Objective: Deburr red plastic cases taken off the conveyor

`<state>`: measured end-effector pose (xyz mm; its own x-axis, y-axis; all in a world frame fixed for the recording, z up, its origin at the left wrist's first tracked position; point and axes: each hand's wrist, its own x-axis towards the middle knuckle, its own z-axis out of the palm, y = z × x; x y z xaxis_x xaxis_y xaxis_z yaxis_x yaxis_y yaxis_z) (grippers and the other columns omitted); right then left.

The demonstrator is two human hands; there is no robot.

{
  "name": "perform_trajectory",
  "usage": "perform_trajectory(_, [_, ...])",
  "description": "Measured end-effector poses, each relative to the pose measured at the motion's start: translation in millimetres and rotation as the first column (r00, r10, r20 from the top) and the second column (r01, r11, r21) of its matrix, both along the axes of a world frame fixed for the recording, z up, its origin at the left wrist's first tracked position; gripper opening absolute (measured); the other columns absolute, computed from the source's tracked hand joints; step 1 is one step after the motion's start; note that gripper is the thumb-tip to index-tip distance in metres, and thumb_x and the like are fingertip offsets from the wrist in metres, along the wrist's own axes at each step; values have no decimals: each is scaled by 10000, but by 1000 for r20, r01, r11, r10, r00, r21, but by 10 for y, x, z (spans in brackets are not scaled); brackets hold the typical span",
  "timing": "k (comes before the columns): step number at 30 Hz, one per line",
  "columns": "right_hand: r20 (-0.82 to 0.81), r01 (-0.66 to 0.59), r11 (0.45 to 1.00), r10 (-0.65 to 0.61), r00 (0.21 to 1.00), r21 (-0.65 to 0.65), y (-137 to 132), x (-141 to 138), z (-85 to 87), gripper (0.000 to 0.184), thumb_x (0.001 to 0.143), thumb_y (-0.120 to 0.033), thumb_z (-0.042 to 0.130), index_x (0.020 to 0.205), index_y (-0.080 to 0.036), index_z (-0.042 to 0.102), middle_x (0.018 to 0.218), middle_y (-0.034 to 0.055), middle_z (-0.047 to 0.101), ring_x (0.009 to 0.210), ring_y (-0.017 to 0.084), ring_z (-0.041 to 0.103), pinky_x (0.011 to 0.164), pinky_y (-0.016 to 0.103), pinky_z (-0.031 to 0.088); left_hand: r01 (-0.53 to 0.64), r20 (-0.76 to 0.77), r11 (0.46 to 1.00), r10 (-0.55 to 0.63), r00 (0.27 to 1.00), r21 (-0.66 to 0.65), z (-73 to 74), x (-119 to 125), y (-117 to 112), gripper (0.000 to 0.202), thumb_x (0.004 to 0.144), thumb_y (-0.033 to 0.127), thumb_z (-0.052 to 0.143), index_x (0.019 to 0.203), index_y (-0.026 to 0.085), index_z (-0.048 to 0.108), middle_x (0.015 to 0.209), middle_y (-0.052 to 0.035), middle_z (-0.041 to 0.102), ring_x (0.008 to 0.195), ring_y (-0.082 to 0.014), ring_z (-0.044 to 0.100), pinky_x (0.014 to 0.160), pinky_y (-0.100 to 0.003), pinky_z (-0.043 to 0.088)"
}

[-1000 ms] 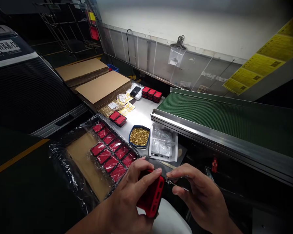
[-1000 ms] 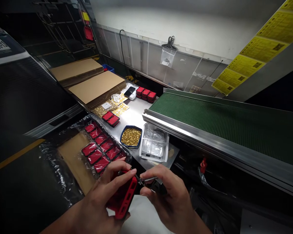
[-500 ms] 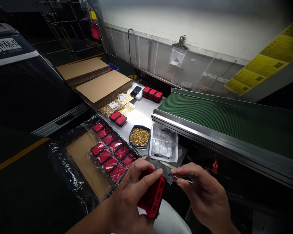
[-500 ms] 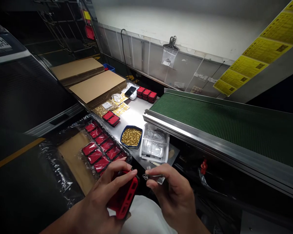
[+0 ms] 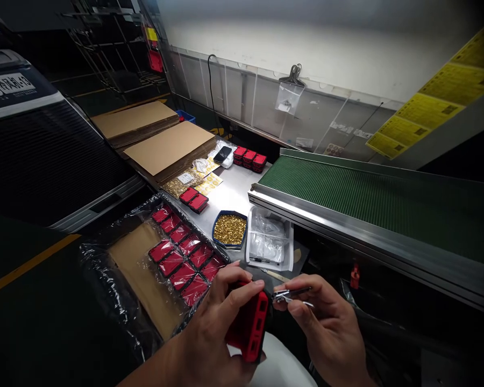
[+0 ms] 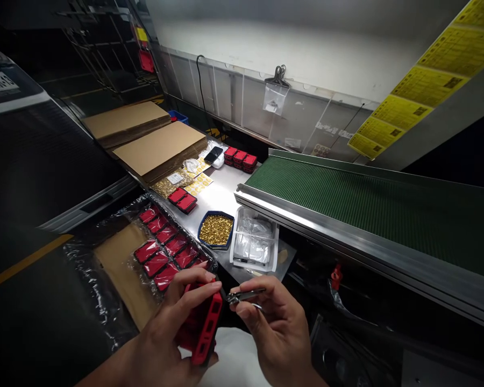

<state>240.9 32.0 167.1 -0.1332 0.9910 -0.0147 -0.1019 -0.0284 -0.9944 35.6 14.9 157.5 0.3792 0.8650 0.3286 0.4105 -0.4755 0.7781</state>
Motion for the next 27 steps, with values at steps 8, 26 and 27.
perform_trajectory(8, [-36, 17, 1000, -17, 999, 12, -50, -19, -59, 129, 860, -230, 655, 985, -263, 659, 883, 23, 728, 739, 150, 712, 680, 226, 612, -6, 75, 994, 14, 997, -112, -36, -4, -57, 977, 479, 65, 715, 1391, 225, 405, 1299, -104, 349, 1259, -315, 401, 1076, -404, 447])
perform_trajectory(26, [436, 288, 903, -130, 891, -319, 67, 344, -2389, 452, 709, -553, 664, 950, -192, 537, 746, 53, 699, 703, 245, 697, 648, 366, 561, 271, 451, 476, 318, 834, -837, -679, -110, -387, 918, 655, 750, 668, 1367, 226, 421, 1255, -149, 604, 1189, -340, 548, 1031, -453, 407])
perform_trajectory(27, [485, 306, 897, -123, 866, -319, 33, 396, -2578, 440, 704, -542, 656, 941, -187, 549, 759, 61, 702, 697, 248, 696, 657, 374, 559, 279, 450, 447, 340, 826, -850, -692, -141, -388, 811, 751, 729, 585, 1359, 212, 441, 1240, -153, 616, 1182, -324, 558, 1025, -446, 414])
